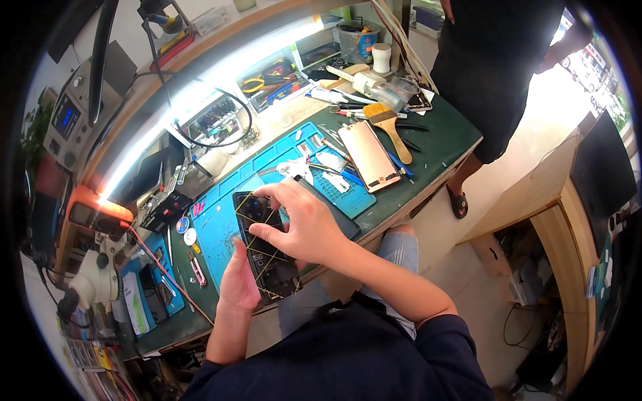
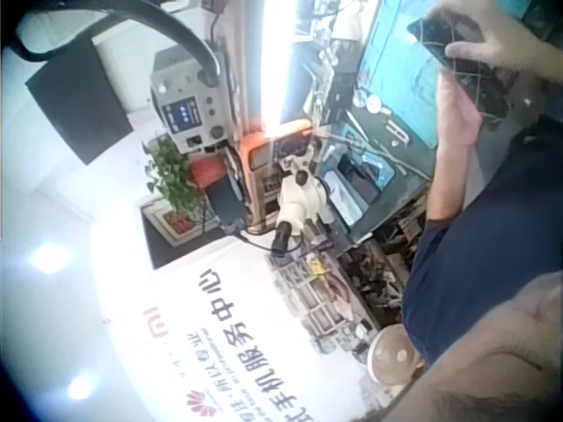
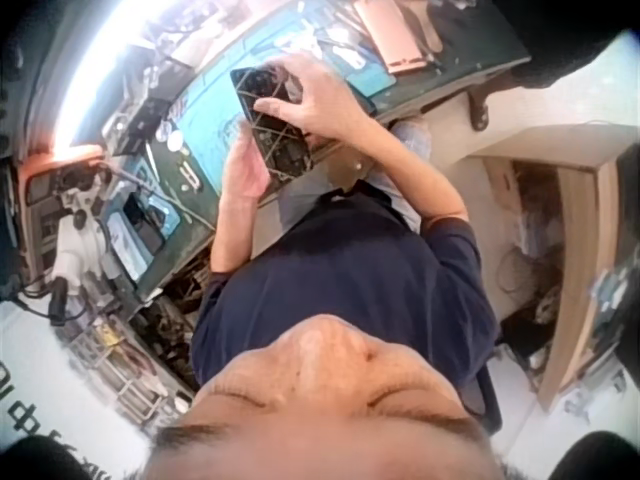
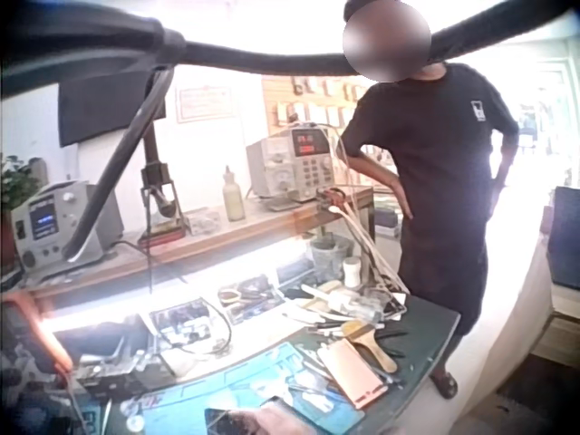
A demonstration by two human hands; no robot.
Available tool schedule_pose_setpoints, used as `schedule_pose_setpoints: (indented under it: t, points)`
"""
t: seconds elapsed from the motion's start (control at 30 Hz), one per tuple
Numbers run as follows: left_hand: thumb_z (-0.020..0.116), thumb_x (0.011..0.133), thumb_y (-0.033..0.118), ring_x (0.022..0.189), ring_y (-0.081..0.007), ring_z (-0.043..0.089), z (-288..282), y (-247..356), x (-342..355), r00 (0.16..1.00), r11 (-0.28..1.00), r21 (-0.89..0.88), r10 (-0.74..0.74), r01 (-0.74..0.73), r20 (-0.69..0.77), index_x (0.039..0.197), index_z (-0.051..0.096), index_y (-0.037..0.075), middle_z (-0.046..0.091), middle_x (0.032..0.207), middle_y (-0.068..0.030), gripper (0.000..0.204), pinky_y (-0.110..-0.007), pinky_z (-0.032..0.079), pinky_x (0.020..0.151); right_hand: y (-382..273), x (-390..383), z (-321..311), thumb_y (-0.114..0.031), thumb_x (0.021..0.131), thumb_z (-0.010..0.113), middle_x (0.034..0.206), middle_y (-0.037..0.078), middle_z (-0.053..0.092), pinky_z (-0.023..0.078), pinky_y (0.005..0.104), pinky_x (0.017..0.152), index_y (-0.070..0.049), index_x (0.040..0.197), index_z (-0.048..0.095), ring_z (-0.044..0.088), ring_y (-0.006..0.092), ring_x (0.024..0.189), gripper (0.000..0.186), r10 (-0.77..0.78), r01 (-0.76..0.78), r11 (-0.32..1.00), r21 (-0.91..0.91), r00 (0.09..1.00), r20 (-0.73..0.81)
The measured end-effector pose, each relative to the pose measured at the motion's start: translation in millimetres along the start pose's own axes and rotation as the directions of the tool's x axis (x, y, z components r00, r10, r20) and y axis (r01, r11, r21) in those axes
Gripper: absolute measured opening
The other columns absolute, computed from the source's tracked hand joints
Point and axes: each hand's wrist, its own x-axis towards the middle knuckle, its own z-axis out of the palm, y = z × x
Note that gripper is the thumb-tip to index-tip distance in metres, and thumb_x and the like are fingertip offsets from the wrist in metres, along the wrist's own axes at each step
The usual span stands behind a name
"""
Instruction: The person cleans the back of a smartphone with a cloth, then wraps it with rubber bands. They test the screen by unlocking the device and navigating the interface. Finally, the person writes on a piece of paper at a desk.
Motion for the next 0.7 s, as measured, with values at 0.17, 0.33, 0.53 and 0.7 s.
schedule_pose_setpoints:
  t: [0.17,0.33,0.53,0.7]
  points:
    - [0.051,0.101,0.048,0.125,-0.0287,0.057,0,-1,1,0.999,0.999,0.003,-0.039,0.039,-0.013,0.149,0.031,0.005,0.049,0.141,-0.0160,0.067,-0.055,0.050,0.104,9,2,0,-0.030,0.080,0.081,0.092,0.005,0.055,0.047,0.0281,0.066,-0.007,0.119,0.064,0.052,0.0157,0.074,0.049,-0.006,0.006,1.000,0.003,0.999,0.031]
    - [0.051,0.101,0.048,0.126,-0.0285,0.056,2,-1,2,0.999,0.999,-0.004,-0.034,0.034,-0.022,0.149,0.031,0.006,0.049,0.141,-0.0156,0.067,-0.056,0.050,0.104,11,3,2,-0.030,0.080,0.081,0.092,0.005,0.055,0.047,0.0279,0.066,-0.007,0.120,0.064,0.052,0.0155,0.075,0.048,-0.005,0.005,1.000,0.011,1.000,0.031]
    - [0.049,0.102,0.047,0.128,-0.0285,0.054,-5,-5,0,0.998,0.998,-0.056,-0.031,0.028,-0.052,0.148,0.034,0.006,0.049,0.142,-0.0145,0.064,-0.057,0.051,0.102,18,2,-9,-0.019,0.086,0.075,0.087,0.004,0.057,0.045,0.0282,0.062,-0.006,0.117,0.068,0.052,0.0147,0.070,0.034,0.009,-0.009,1.000,0.007,1.000,-0.002]
    - [0.045,0.102,0.052,0.122,-0.0293,0.057,-10,-1,-4,0.968,1.000,0.002,-0.025,0.026,-0.251,0.140,0.043,0.008,0.056,0.130,-0.0150,0.059,-0.064,0.049,0.100,33,-12,-48,-0.013,0.087,0.070,0.080,0.007,0.064,0.049,0.0296,0.061,-0.007,0.104,0.072,0.060,0.0171,0.067,0.018,0.012,-0.108,0.857,-0.504,0.982,-0.191]
